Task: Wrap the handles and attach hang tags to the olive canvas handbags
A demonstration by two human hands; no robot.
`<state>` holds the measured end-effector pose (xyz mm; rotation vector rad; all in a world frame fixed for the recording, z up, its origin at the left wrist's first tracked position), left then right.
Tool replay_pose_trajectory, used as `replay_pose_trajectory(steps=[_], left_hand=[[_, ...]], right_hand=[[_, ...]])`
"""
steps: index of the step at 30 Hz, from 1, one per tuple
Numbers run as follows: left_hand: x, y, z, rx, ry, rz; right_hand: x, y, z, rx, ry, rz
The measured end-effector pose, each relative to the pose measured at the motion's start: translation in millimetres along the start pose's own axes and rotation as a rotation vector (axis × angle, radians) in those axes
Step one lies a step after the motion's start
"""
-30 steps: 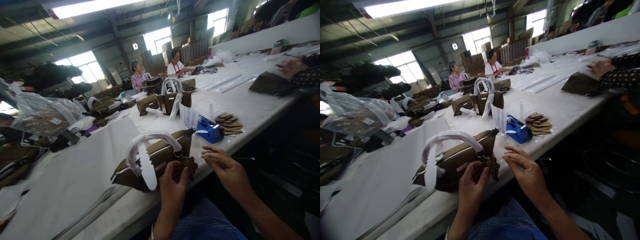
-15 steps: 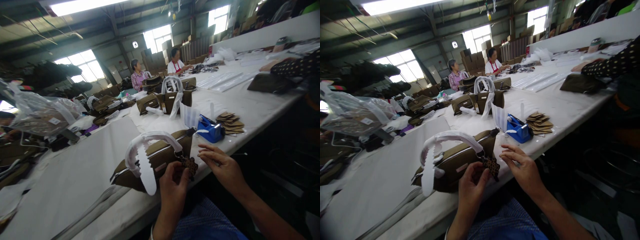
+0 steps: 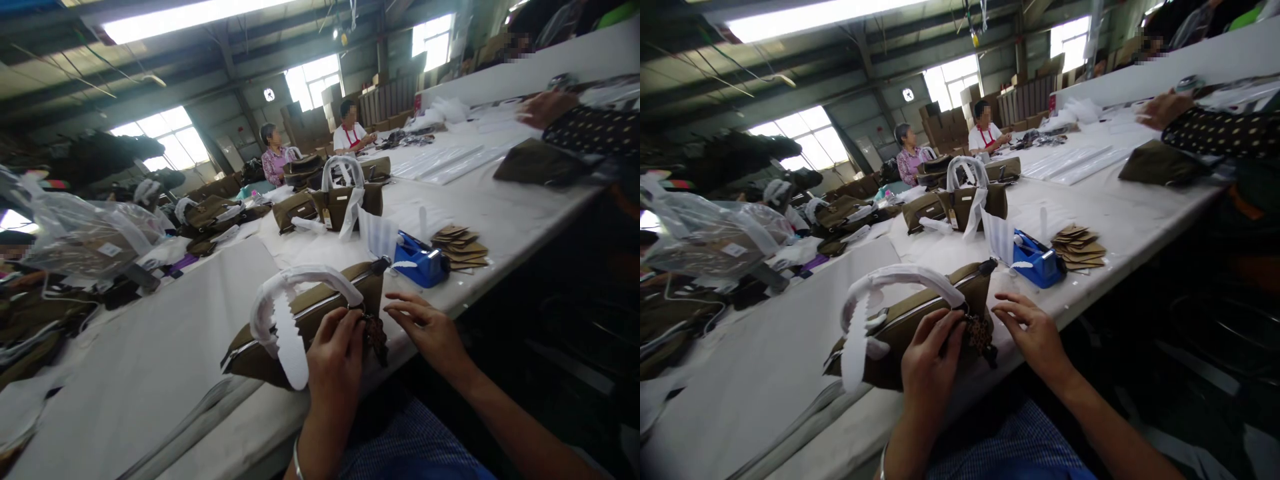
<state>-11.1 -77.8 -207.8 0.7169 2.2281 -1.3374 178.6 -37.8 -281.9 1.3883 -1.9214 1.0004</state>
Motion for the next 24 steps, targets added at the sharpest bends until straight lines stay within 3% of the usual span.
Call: replay_pose_trajectory(steps=[4,12,18,21,24], left_hand=[[0,2.1,-4,0.040,0.006,-0.069],[-3,2.1,-10,0.081,-0.028,0.024],[-7,-1.1,-7,0.074,0.020,0.079],[-17,-4.1,-5,0.061,0.074,0.135],[-25,-6.7,-5,0.071,0.093,0.226]], right_hand=[[-1,5,-1,0.013,0.010,-0.069],[10,5,-9,-0.002,-0.072,-0.091],[29,-3,-5,-0.102,-0.189,-0.014],[43,0,-3,-0.037,-0.228,-0.116],[46,6,-5,0.067,-0.122,-0.254]])
Point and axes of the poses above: each hand's wrist, its own z-axis away from the middle knuckle, its own y-axis out of the palm, x = y × z, the point moved 3 cm from there along -z, towards the middle knuckle, and after that the axes turned 15 degrees about -y, right-handed, at the moved point
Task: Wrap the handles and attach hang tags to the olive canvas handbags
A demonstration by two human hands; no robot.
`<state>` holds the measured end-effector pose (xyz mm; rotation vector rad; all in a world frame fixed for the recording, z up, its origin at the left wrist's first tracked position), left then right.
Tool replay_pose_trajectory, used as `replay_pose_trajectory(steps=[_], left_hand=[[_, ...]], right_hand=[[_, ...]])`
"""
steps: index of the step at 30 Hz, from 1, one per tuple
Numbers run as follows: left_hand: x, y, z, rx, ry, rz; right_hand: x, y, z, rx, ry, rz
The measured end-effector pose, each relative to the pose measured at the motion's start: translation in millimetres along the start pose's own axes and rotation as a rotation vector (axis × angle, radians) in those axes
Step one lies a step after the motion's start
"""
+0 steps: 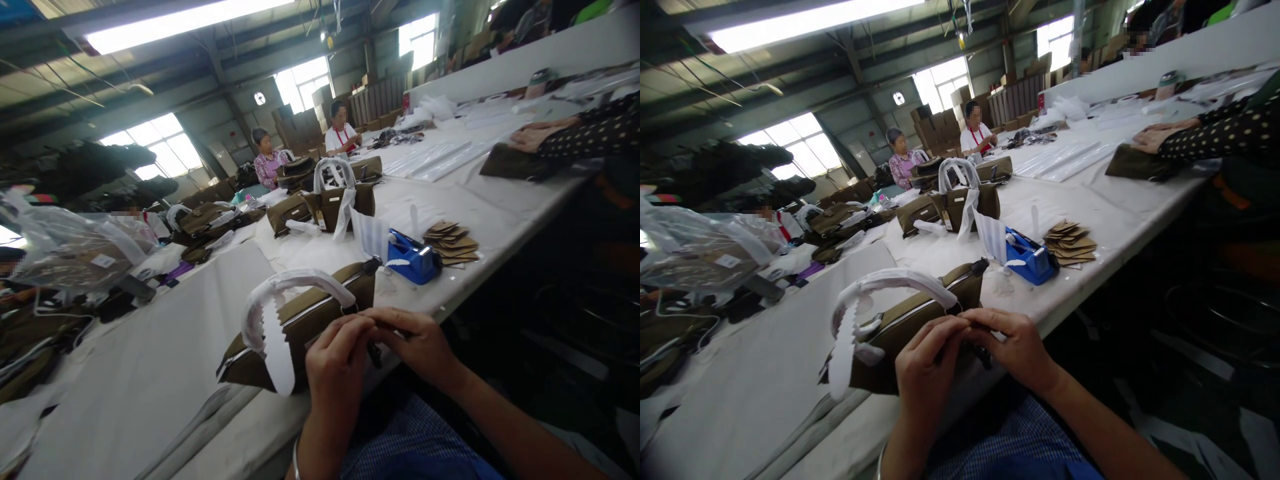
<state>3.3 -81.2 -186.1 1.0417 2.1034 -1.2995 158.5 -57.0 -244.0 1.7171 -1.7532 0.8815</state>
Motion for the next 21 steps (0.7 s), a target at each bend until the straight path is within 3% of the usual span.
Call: replay_pose_trajectory(steps=[3,6,8,12,17,21], left_hand=[[2,-1.7,3,-0.002,-0.055,0.041],[16,-3.0,14,-0.087,-0.229,0.050],[25,0.1,25,-0.134,-0.300,-0.021],[32,15.8,40,-0.149,-0.290,-0.298],[25,32.5,28,-0.165,-0.333,-0.419],[23,35.2,16,-0.159,-0.397,-0.399]], right_hand=[[-6,2,-3,-0.033,0.135,-0.096],[-12,1,-5,-0.108,0.212,-0.199],[-15,0,-5,-0.126,0.239,-0.251],[-14,2,-4,-0.108,0.241,-0.343],[-8,7,-4,-0.064,0.230,-0.376],[-7,5,-7,-0.034,0.228,-0.337]])
Point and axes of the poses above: each hand's wrist, its own z-axis away from the middle knuckle, its own y-axis out of the palm, x = y × z, the point moved 3 cm from there along -z, towards the middle knuckle, and after that the axes turned 15 degrees about -y, right-handed, at the moved point
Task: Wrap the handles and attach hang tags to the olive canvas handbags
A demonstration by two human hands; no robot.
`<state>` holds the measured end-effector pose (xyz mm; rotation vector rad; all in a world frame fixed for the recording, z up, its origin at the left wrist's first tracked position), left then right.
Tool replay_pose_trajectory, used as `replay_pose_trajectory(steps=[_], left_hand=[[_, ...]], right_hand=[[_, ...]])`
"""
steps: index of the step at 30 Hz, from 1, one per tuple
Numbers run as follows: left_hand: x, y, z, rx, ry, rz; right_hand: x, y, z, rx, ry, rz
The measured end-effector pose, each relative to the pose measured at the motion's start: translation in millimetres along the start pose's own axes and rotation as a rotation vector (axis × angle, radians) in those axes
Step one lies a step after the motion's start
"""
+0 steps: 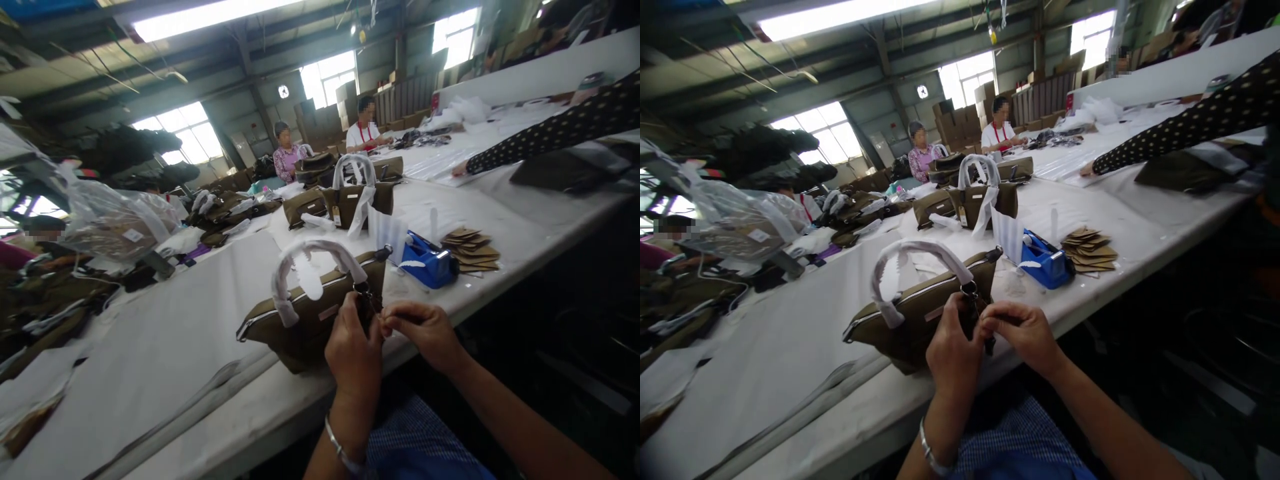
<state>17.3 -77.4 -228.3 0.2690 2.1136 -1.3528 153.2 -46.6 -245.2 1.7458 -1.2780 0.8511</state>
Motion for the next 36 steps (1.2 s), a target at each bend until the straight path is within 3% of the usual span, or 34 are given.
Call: replay_pose_trajectory(steps=[3,6,9,15,23,28,33,36], left_hand=[[2,-1.6,0,0.021,0.038,0.063],[8,-1.9,4,0.055,0.081,0.123],[9,0.2,8,0.048,0.067,0.024],[-4,4.8,4,0.033,-0.035,-0.134],[-7,-4.6,-5,0.072,-0.026,-0.052],[0,-19.8,-10,0.272,-0.013,0.184],[19,-22.9,-14,0.488,-0.203,0.605],[26,-20.3,-12,0.539,-0.272,0.696]], right_hand=[[-1,-5,-4,0.009,-0.005,-0.043],[-4,-11,-8,-0.074,0.008,-0.210],[-4,-11,-9,-0.136,0.032,-0.359],[0,0,-4,0.050,0.034,-0.388],[-2,-15,-6,0.062,-0.029,-0.292],[5,-25,-11,0.037,-0.092,-0.076],[22,-20,-15,0.094,-0.310,0.427],[28,-9,-15,0.184,-0.454,0.629]])
Point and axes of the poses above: each hand's wrist, its own z-axis away from the middle knuckle, its own y-axis out of the palm, x = y × z, the point moved 3 cm from there along -z, towards the middle knuckle, and after that the axes turned 15 degrees about -y, right-handed, at the moved point
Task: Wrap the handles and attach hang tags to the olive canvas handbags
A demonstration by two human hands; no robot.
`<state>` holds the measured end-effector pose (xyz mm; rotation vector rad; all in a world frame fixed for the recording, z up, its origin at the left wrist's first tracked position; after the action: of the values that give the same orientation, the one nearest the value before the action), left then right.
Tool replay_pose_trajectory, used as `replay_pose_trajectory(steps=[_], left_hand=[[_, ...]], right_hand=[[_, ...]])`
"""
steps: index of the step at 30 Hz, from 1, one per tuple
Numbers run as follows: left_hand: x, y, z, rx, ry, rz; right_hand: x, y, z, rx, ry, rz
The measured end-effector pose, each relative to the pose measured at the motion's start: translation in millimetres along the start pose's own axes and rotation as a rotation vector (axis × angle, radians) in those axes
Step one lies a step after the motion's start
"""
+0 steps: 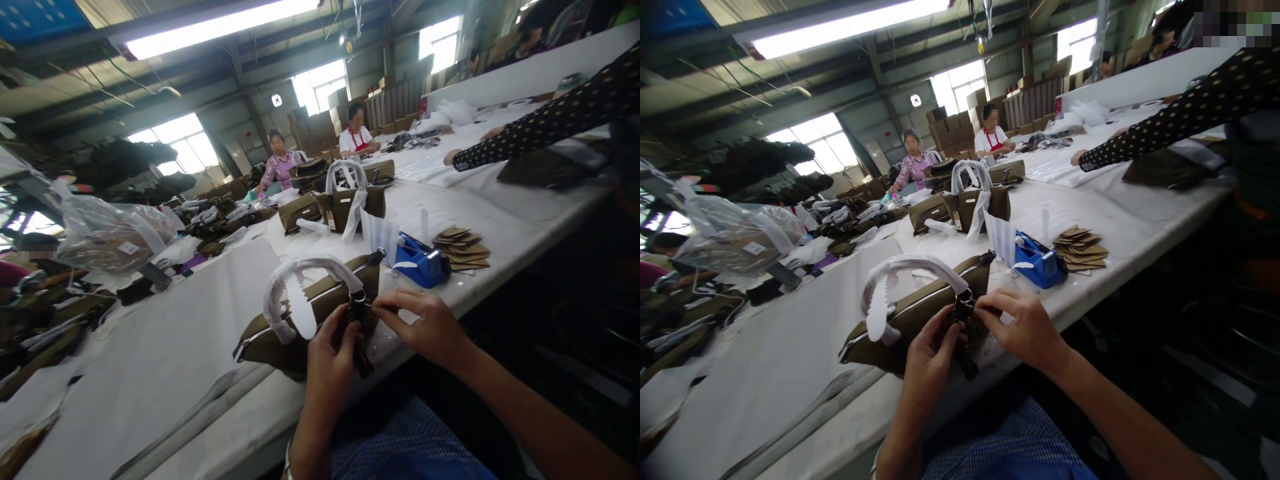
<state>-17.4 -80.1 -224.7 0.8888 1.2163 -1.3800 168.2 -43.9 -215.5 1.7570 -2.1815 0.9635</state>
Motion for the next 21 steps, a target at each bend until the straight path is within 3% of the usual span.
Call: replay_pose_trajectory(steps=[13,21], left_hand=[[8,-2.7,1,-0.024,-0.021,0.017],[6,-2.2,6,-0.072,0.183,-0.176]], right_hand=[[6,13,-7,0.152,0.001,0.200],[2,23,-4,0.087,0.141,0.044]])
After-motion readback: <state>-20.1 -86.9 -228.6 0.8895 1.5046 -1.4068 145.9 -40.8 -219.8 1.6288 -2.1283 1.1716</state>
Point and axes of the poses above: each hand's wrist, its own z-axis away from the middle knuckle, its own y-axis out of the palm, x = y × z, the point moved 3 cm from there along -z, towards the middle knuckle, and after that the axes turned 15 degrees about -y, right-handed, at the moved point
